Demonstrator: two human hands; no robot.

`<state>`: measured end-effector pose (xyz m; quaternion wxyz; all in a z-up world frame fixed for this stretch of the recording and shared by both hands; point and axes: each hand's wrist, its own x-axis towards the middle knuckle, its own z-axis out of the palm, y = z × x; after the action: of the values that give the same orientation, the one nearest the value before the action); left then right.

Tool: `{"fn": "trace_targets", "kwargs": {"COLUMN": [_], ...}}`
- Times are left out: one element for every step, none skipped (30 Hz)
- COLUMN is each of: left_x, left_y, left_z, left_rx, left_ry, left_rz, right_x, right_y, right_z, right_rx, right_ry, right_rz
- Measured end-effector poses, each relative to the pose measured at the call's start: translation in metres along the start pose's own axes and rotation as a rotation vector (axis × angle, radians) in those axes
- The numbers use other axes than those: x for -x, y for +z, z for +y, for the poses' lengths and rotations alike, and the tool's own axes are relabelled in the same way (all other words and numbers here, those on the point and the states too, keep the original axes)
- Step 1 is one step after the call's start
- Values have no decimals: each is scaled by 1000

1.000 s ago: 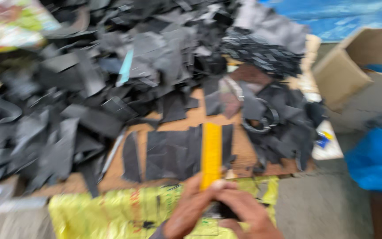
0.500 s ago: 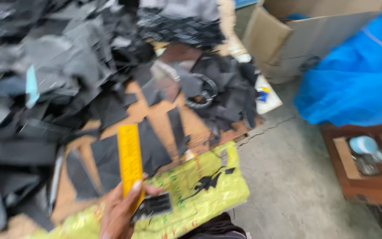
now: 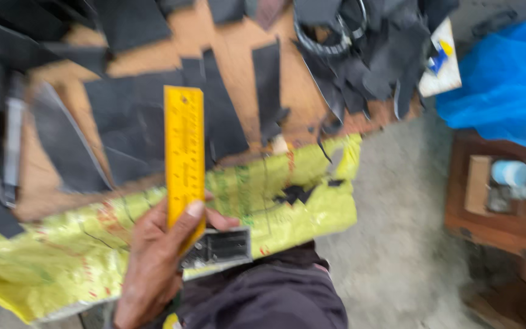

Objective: The person organizes several black leather scraps on a wooden table, uses a yellow ruler to measure the length and width of individual pieces, and uses shears to trim the edges of one scrap.

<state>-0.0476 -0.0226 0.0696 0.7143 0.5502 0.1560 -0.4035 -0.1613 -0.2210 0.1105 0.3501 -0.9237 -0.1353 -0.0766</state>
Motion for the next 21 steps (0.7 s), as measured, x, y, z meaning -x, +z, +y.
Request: {"fn": "trace_targets", "kwargs": {"left_x": [-4,-2,-1,-2,-1,-3,-5,-3,0,1,2,4,6,7,8,9,11,11,11,12,12], "left_y": [0,1,2,3,2,1,-1,-3,-7,-10,-12,-15,-20,-23,-25,-26,-27,-28,-27,-25,-23], "left_z": [13,19,23,26,30,33,33,32,30,28,25,24,24,23,23,22,22,22,20,18,16], "left_rx": [10,28,46,-10,-66,-119,-104,-84,-64,15,95,172,225,276,327,287,246,204,216,227,238], "left_ry": [16,-4,-25,-31,-37,-38,-18,16,50,101,155,208,211,200,190,136,82,28,42,57,71], "left_rz": [-18,-40,-62,-41,-19,2,-1,16,33,94,153,209,216,209,202,228,256,280,229,182,134], "right_x": [-12,-15,-17,-19,-21,-24,-29,-36,-45,-54,-64,-74,-84,-89,-91,-89,-87,-84,-81,-79,-78], "right_y": [-1,-5,-11,-17,-25,-33,-40,-46,-49,-55,-61,-61,-55,-50,-42,-34,-28,-23,-20,-16,-13], "right_z": [7,7,8,11,12,15,15,17,19,28,41,56,75,92,108,120,131,140,146,149,151], "right_rx": [2,1,0,10,15,28,40,45,55,93,129,168,101,42,-17,7,30,55,32,6,-20], "right_ry": [-15,-3,14,21,35,41,49,41,42,76,131,181,282,361,438,351,264,179,198,216,233], "right_rz": [17,19,20,26,32,36,53,77,106,195,272,355,301,248,192,163,133,107,96,84,73]}}
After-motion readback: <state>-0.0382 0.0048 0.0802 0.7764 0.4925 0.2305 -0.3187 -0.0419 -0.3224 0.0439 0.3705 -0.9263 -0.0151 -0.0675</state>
